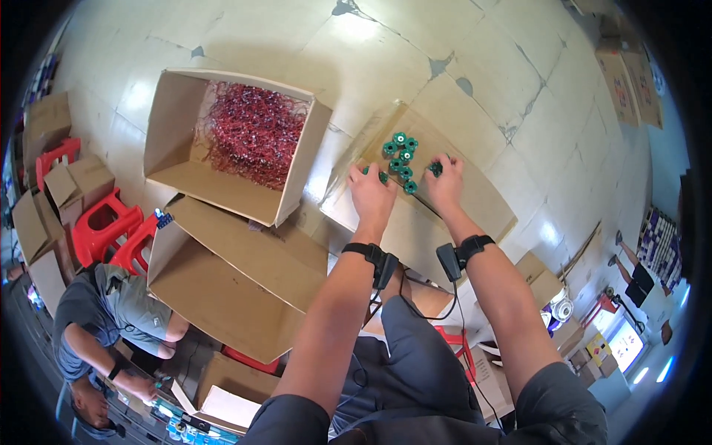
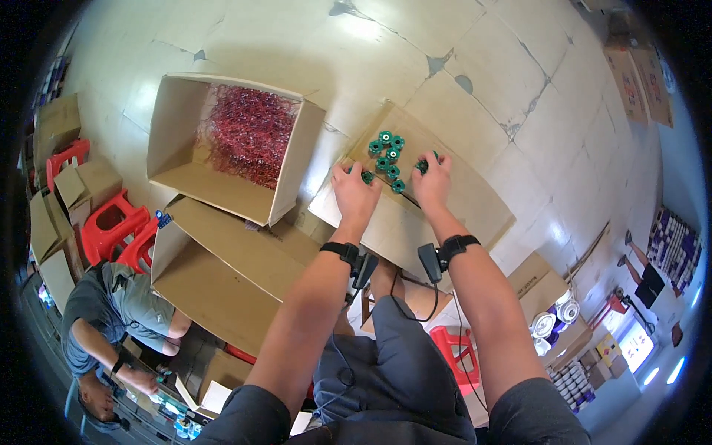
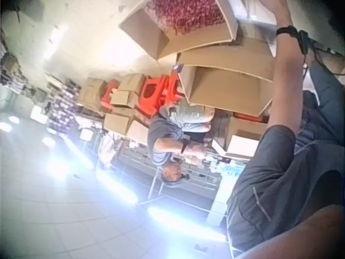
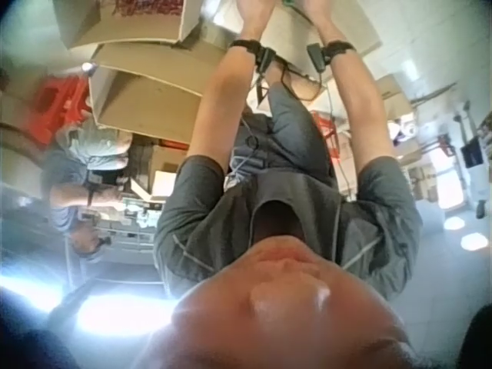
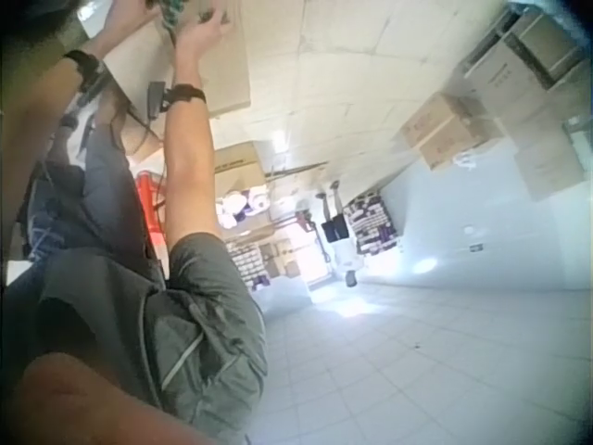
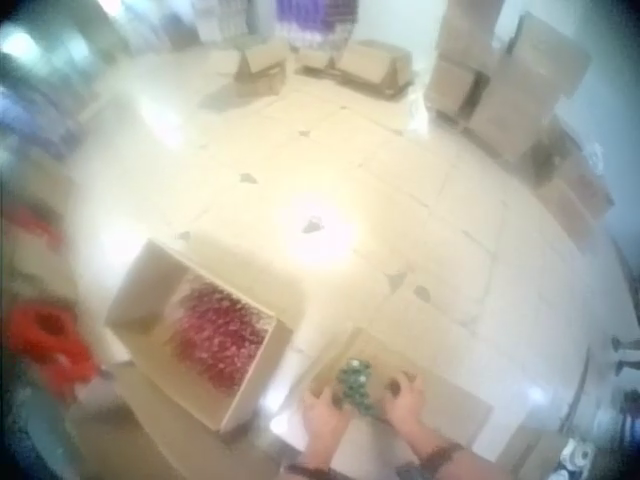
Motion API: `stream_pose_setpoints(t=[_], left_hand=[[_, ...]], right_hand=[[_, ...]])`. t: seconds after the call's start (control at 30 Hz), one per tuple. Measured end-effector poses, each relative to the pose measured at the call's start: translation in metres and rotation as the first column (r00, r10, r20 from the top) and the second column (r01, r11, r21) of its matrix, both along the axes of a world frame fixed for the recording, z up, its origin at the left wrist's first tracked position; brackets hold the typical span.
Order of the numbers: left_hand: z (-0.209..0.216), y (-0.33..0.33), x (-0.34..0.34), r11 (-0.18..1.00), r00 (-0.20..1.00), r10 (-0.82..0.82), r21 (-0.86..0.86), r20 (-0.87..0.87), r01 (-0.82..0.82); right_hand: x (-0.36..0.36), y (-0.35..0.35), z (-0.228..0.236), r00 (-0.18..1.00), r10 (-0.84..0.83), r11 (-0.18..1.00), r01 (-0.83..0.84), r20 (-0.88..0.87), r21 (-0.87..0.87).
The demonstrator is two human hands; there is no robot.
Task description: Assembling small green plastic components and sorting them into cardboard boxes in a factory setting.
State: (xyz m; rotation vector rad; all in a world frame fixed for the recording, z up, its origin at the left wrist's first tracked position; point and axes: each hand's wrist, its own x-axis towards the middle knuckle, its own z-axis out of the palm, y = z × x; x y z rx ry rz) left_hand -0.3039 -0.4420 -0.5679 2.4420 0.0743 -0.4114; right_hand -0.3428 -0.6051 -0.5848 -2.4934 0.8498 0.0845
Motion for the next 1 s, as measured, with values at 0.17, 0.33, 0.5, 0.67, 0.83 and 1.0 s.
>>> stream_pose_setpoints(t=[0.17,0.33,0.5,0.67,0.83,1.0], left_hand=[[0.003,0.033,-0.026,0.986,0.99,0.142,-0.089,0.008,-0.141],[0.031,0.079,-0.073,0.925,0.932,0.36,-0.137,0.03,-0.353],[0.058,0.151,-0.134,0.769,0.784,0.609,-0.154,-0.116,-0.62],[0.088,0.243,-0.22,0.572,0.582,0.812,-0.147,-0.035,-0.807],[0.157,0.323,-0.305,0.197,0.247,0.95,-0.246,-0.191,-0.949],[0.261,0.424,-0.397,-0.188,-0.078,0.973,-0.548,-0.218,-0.815]], right_hand=[[-0.022,0.012,0.022,1.0,0.013,0.999,-0.013,0.006,0.041],[-0.049,0.036,0.054,0.985,0.158,0.981,-0.166,0.075,0.102],[-0.065,0.098,0.088,0.923,0.372,0.89,-0.386,0.1,0.245],[-0.077,0.209,0.134,0.82,0.565,0.701,-0.536,0.093,0.471],[-0.111,0.315,0.18,0.696,0.711,0.525,-0.621,0.1,0.583],[-0.165,0.402,0.194,0.58,0.814,0.447,-0.627,0.0,0.638]])
